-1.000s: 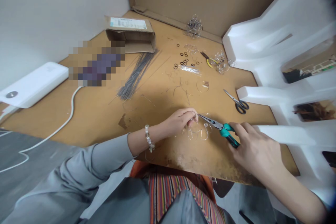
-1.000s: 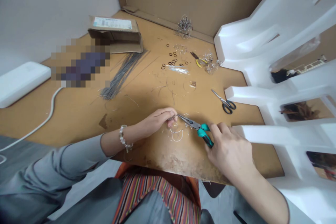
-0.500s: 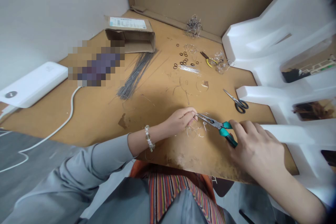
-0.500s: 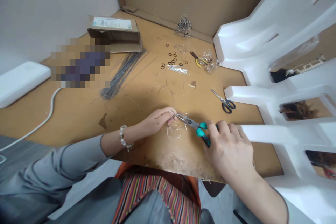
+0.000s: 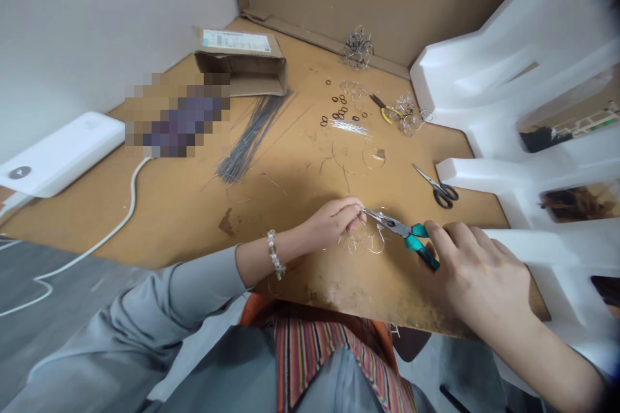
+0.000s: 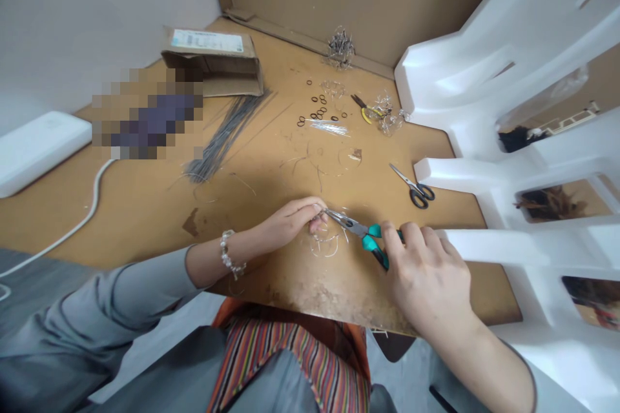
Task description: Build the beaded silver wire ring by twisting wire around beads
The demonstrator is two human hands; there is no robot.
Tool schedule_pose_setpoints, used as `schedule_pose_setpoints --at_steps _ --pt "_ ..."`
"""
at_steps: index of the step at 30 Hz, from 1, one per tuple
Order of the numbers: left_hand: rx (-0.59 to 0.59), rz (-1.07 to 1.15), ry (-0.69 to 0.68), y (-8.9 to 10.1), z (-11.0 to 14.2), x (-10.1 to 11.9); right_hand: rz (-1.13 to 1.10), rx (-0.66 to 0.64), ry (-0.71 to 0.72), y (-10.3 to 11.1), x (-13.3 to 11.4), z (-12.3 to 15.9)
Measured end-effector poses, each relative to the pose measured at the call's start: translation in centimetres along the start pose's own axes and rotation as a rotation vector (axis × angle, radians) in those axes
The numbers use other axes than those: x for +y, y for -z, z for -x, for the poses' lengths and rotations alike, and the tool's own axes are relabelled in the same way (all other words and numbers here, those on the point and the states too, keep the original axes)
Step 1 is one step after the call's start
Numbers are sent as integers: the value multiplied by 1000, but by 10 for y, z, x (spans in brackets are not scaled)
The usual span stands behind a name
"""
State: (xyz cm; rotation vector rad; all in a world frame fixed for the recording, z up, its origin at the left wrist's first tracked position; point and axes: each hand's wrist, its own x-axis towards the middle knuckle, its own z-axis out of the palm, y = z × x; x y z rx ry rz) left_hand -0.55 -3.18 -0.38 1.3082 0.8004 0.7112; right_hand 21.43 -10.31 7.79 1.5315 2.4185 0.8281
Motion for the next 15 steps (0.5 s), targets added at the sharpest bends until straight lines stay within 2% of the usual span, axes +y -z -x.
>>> schedule_pose_setpoints --at_steps 8,15 --pt "-12 -10 -5 -2 0 1 -3 21 26 -3 3 1" --pt "-1 9 18 -2 -2 -2 5 -46 -5 -4 1 -1"
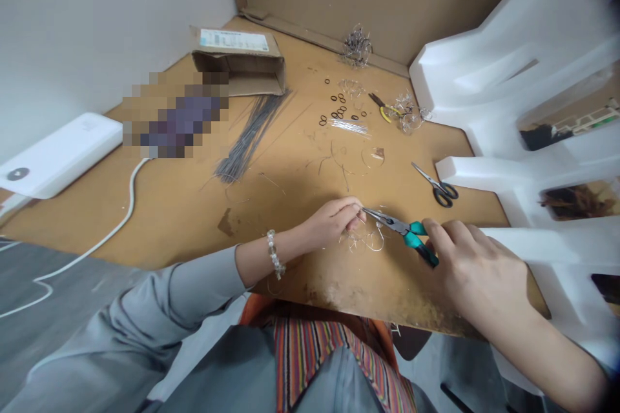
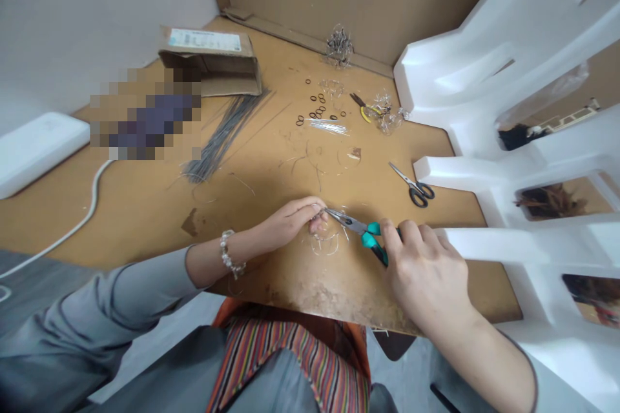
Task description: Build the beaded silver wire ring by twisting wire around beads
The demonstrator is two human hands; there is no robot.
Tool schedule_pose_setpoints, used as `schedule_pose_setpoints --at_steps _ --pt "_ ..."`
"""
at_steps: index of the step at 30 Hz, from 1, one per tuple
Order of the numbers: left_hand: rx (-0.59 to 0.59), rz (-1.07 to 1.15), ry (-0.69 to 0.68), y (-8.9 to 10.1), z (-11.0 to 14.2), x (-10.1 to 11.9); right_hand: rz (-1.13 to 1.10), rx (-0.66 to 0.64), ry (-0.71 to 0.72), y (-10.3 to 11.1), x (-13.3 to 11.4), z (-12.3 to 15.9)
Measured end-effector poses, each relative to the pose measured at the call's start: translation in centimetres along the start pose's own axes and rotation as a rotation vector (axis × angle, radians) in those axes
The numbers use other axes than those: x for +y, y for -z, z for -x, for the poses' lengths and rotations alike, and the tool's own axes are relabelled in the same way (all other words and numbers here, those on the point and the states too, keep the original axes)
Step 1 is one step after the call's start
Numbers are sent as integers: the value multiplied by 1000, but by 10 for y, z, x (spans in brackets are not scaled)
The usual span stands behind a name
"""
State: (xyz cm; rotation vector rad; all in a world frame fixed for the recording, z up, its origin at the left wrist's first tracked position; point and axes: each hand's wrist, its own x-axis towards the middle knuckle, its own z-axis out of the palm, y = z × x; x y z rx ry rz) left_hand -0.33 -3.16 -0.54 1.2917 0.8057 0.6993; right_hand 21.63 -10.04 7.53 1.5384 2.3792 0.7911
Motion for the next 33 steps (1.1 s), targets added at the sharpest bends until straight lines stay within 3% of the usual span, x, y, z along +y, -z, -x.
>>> schedule_pose_setpoints --at_steps 5,10,14,16,20,25,27,30,33 --pt "108 7 55 3 -7 -7 -63 -159 -72 11 -11 -8" --pt "170 192 98 8 -11 -8 -395 -335 -143 11 -1 -5" --pt "29 515 194 15 -12 -2 -460 -280 -410 -18 4 -4" --pt "-28 566 224 17 -12 1 -431 -249 -487 -38 -1 -6" --pt "-61 687 244 16 -11 5 -429 -111 -471 -69 -17 -16" --pt "-46 611 142 12 -7 7 -533 -7 -483 -80 -23 -27" --pt "-49 615 143 12 -6 11 -708 70 -480 -76 -21 -33" --pt "-39 590 157 10 -10 23 -1210 129 -476 -59 -16 -49" --pt "1 536 73 8 -23 44 -1770 -29 -319 -36 -10 -75"
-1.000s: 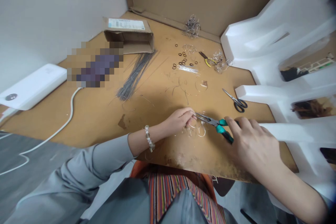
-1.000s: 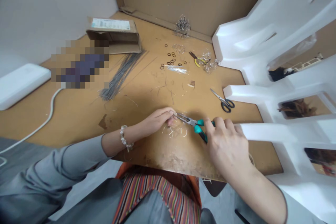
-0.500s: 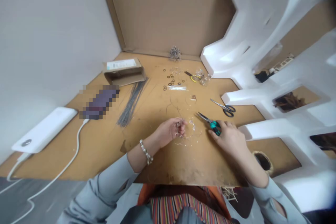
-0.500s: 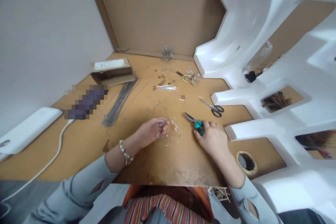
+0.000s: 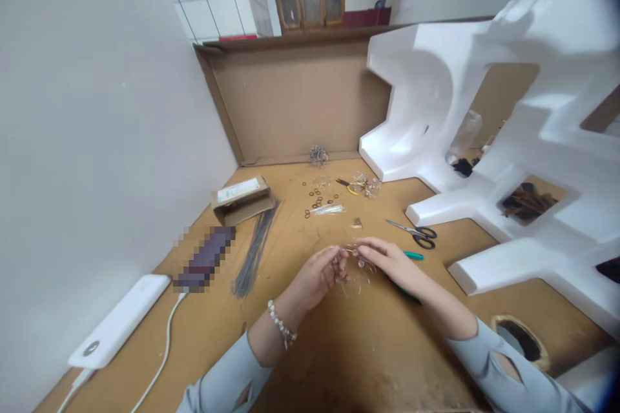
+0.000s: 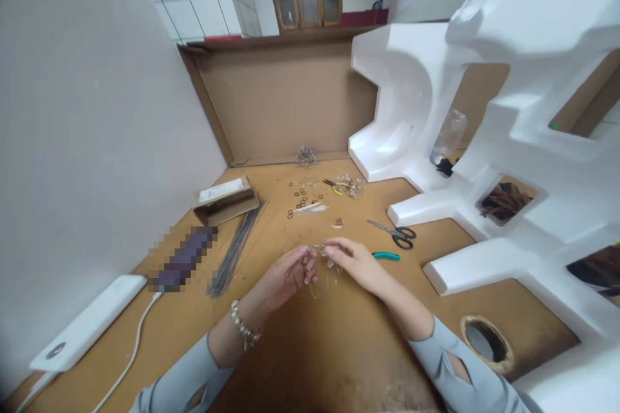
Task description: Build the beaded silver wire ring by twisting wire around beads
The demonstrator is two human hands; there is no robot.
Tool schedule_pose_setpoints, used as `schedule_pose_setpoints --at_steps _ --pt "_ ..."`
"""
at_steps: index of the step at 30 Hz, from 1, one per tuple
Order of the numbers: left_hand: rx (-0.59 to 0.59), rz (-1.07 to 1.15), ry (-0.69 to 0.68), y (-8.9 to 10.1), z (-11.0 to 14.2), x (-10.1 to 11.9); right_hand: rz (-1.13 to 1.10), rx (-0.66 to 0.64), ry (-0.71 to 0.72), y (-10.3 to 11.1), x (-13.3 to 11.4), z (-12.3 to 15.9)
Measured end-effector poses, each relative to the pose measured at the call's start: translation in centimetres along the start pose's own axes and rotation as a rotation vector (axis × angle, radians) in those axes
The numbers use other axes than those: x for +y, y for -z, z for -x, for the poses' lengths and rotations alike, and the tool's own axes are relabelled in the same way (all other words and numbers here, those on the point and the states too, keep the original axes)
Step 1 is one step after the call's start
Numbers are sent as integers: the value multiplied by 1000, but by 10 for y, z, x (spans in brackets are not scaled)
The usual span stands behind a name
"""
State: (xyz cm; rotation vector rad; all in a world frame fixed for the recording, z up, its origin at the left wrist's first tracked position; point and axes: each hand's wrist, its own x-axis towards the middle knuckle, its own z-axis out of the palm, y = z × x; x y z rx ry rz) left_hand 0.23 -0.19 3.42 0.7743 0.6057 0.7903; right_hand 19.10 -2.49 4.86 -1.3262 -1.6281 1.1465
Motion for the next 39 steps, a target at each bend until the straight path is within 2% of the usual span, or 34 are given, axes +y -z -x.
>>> schedule_pose_setpoints --at_steps 2,5,9,11,14,18,21,23,27,29,33,39 --pt "-7 -66 -85 -9 -11 15 -166 -80 88 -1 -17 -17" --pt "13 -257 -235 -19 -29 37 -194 86 145 5 -32 -41" --pt "96 -517 -362 -24 -46 58 -217 271 123 22 -38 -61" --pt "160 -746 -396 -26 -49 60 -215 314 128 29 -39 -64" --pt "327 -1083 -459 -33 -50 56 -213 350 135 33 -40 -62" --pt "396 -1226 -533 -41 -48 49 -215 341 141 36 -43 -58" --pt "382 -1219 -568 -38 -47 51 -230 324 153 38 -44 -58" --pt "306 -1117 -569 -34 -48 55 -246 305 148 39 -43 -58" --pt "105 -767 -427 -27 -50 65 -347 206 150 41 -44 -57" --pt "59 -649 -374 -26 -49 69 -431 155 148 43 -47 -55" --pt "132 -550 -327 -26 -46 73 -485 132 129 46 -54 -49" --pt "200 -561 -361 -26 -44 72 -281 170 83 49 -57 -44"
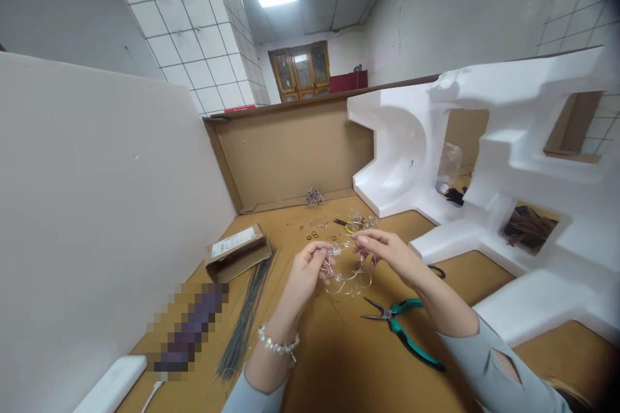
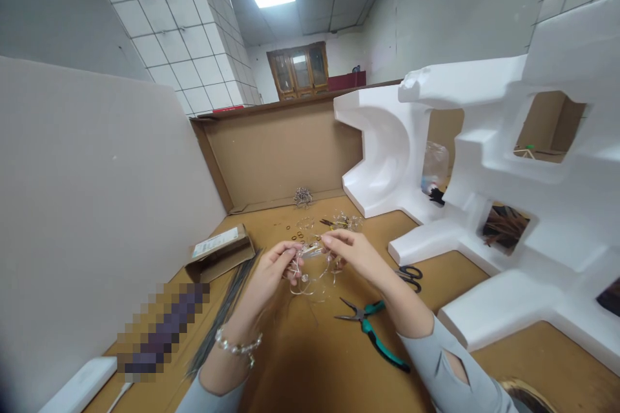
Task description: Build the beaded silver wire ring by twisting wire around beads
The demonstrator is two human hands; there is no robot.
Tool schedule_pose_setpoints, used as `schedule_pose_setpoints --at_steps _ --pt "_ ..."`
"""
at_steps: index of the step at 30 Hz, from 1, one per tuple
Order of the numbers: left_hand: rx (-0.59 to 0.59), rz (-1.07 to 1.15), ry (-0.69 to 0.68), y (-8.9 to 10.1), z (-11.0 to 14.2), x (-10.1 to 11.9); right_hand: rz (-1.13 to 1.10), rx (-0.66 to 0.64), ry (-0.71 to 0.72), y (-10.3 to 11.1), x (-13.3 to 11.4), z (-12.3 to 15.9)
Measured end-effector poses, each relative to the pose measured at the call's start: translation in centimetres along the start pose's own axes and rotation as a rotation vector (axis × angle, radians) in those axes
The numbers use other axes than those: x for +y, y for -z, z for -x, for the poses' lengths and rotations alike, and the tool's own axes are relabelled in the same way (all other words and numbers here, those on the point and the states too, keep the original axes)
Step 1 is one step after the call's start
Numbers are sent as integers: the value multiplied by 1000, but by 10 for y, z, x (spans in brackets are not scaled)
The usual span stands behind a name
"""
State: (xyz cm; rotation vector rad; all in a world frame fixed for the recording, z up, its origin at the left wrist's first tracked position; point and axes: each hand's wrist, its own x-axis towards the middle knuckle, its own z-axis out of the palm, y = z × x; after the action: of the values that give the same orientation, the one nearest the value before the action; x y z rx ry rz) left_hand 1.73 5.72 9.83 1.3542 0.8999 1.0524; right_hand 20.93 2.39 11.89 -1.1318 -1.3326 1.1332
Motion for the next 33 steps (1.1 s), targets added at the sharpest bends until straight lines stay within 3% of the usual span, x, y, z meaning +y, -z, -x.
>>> schedule_pose_setpoints --at_steps 5,12,19,25,33 --pt "-46 -83 -47 -3 2 -1 112 8 7 -1 4 -3" --pt "-146 -71 -147 1 -2 -9 23 -112 -29 5 10 -7" --pt "-37 -25 -13 0 -7 -13 52 -119 -44 6 7 -6" --pt "23 -36 2 1 -7 -9 37 -48 -52 14 14 -12" --pt "41 -76 -9 0 -6 -8 193 -109 -65 14 13 -11"
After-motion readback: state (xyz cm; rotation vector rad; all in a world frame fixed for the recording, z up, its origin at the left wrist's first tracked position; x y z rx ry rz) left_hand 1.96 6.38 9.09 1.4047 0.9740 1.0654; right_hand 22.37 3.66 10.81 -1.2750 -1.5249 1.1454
